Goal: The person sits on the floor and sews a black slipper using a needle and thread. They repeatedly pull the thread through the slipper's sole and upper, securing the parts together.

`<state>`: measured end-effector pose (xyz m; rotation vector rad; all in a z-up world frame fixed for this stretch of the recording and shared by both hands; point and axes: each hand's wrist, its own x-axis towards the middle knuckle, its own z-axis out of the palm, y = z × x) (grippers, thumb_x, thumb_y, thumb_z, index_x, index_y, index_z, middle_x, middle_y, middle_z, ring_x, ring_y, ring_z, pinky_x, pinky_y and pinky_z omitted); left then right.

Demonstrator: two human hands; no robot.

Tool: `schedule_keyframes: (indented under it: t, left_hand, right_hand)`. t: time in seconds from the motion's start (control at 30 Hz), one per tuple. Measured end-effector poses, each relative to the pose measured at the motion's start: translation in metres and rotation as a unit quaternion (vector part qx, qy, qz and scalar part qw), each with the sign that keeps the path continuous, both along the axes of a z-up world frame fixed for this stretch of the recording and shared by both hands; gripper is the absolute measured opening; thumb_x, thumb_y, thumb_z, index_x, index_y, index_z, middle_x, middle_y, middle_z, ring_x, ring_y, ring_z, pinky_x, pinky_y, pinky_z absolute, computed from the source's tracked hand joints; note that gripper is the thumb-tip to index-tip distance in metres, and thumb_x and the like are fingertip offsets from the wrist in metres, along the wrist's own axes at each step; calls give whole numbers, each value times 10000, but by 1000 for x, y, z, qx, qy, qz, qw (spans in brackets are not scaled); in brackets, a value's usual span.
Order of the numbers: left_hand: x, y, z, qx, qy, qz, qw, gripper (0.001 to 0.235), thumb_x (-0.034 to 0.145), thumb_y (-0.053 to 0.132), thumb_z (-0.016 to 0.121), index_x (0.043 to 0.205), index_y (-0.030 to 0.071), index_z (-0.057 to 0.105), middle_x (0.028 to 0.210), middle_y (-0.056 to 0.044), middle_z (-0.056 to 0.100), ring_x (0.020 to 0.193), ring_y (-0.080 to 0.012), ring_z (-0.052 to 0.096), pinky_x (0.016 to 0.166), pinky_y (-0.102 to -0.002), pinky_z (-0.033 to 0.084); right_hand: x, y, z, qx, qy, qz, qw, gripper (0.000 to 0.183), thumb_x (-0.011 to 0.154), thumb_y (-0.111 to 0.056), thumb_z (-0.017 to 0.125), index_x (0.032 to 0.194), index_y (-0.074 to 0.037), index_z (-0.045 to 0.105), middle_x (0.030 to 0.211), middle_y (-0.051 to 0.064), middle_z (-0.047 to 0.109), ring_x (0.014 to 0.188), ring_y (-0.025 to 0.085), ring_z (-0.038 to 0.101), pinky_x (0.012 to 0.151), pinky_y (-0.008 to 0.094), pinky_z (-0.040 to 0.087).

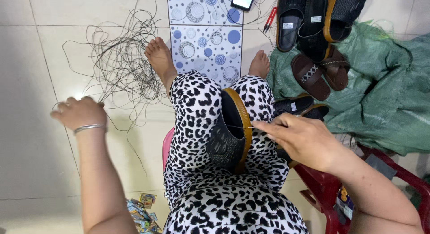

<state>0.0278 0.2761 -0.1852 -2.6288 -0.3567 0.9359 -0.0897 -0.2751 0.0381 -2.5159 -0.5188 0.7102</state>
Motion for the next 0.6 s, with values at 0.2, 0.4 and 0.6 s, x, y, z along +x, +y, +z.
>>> schedule_keyframes:
  t: [0.2,0.4,0.6]
  left_hand:
    - [12,-177,58,-608,-268,-169,728,176,826,-29,734,782,142,737,1314,-145,624,1231,-378,513,1062,-495,390]
    - [11,-292,114,-751,-67,-414,509,380,913,255,784,1213,60,656,1255,-138,619,1170,-353,603,1019,-504,508]
    - [8,-294,118,-776,-88,-351,517,304,842,253,794,820,-40,715,1109,-154,691,1086,-359,637,933,-446,555]
  right_hand:
    - [11,7,0,-29,-64,73,995,611,963,-131,652,1517,-339,499,781,1,452,526,179,410,356,369,338]
    - [6,26,15,-203,-42,90,974,694,810,-92,610,1427,-410,584,783,38,512,424,295,560,325,486,434]
    - [32,57,16,-168,-5,59,984,230,1026,-234,466,1151,-191,654,848,72,692,503,179,674,486,320,562]
